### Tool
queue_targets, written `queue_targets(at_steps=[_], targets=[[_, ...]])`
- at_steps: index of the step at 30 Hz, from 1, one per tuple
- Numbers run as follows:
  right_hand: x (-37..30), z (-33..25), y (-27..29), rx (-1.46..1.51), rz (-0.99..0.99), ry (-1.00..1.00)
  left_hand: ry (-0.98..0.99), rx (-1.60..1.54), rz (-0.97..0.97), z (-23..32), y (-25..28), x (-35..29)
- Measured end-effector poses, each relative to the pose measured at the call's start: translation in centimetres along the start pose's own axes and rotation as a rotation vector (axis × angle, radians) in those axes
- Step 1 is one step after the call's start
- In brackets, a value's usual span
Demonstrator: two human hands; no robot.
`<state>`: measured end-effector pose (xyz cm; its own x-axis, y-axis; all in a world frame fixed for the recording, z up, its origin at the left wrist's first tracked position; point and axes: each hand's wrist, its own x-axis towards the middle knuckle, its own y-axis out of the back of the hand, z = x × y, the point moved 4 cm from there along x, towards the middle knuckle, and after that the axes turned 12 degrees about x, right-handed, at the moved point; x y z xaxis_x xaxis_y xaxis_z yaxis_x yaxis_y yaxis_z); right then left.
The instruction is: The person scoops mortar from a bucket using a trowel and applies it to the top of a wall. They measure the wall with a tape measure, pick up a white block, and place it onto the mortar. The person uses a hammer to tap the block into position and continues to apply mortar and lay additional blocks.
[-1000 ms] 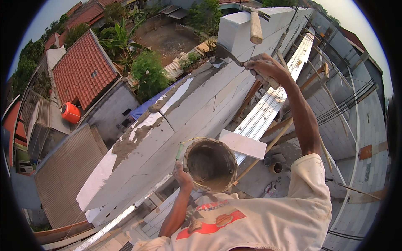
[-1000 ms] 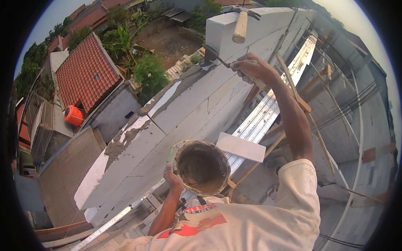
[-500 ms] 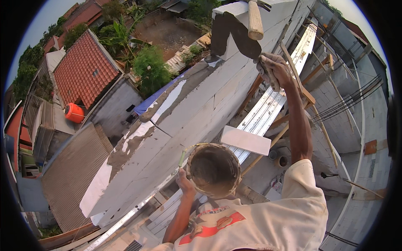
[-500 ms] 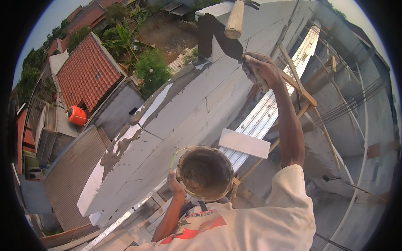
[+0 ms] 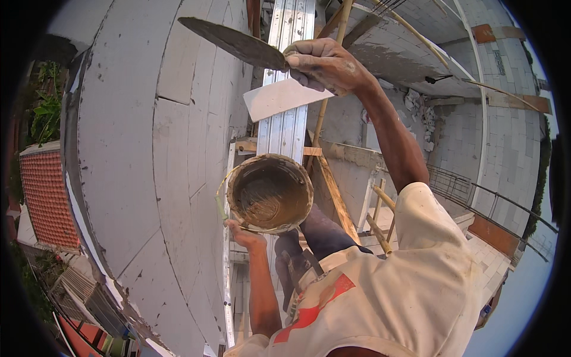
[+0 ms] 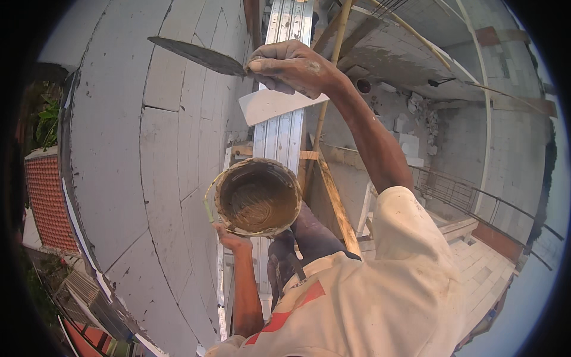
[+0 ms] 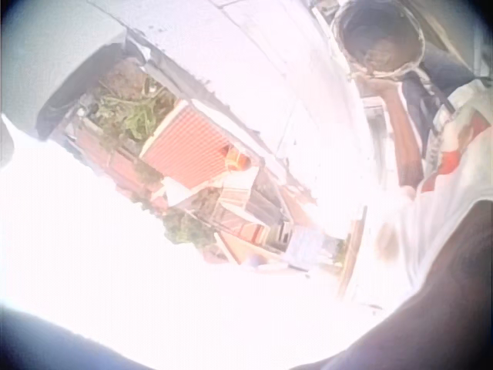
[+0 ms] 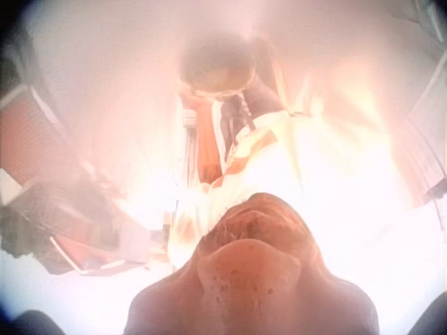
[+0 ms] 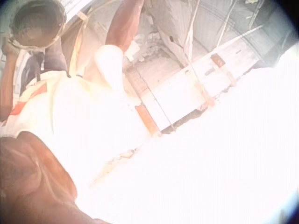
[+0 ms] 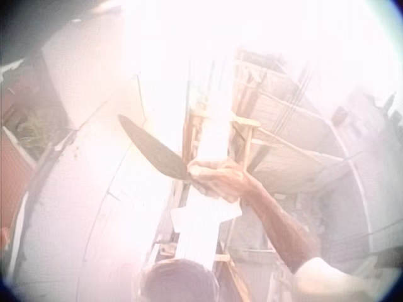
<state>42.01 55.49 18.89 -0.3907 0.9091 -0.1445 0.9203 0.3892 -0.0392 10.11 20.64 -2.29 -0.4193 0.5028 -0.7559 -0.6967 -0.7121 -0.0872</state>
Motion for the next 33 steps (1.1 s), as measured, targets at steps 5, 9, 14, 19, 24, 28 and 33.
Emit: queue_targets(at_steps=[5, 9, 14, 19, 24, 28, 33], targets=[[-16.8, 22.0, -6.4, -0.252, 0.163, -0.479, 0.065, 0.245, 0.008, -5.5, -3.7, 6.3], [-24.4, 35.3, -11.7, -0.255, 0.291, -0.734, 0.066, 0.353, -0.103, -12.8, -4.5, 15.3], [-22.9, 47.2, -12.0, -0.275, 0.266, -0.708, 0.136, 0.315, -0.169, -21.1, -8.4, 23.4], [-17.5, 56.5, -9.1, -0.587, 0.203, -0.677, 0.258, 0.243, -0.334, -28.0, -8.8, 30.7], [-13.9, 60.2, -6.6, -0.718, 0.178, -0.695, 0.39, 0.425, -0.184, -32.5, -5.0, 33.1], [-14.1, 61.4, -6.6, -0.69, 0.197, -0.644, 0.509, 0.443, -0.271, -33.5, 1.5, 34.2], [-16.5, 61.6, -6.8, -0.468, 0.288, -0.667, 0.374, 0.868, -0.299, -30.3, 9.8, 30.6]])
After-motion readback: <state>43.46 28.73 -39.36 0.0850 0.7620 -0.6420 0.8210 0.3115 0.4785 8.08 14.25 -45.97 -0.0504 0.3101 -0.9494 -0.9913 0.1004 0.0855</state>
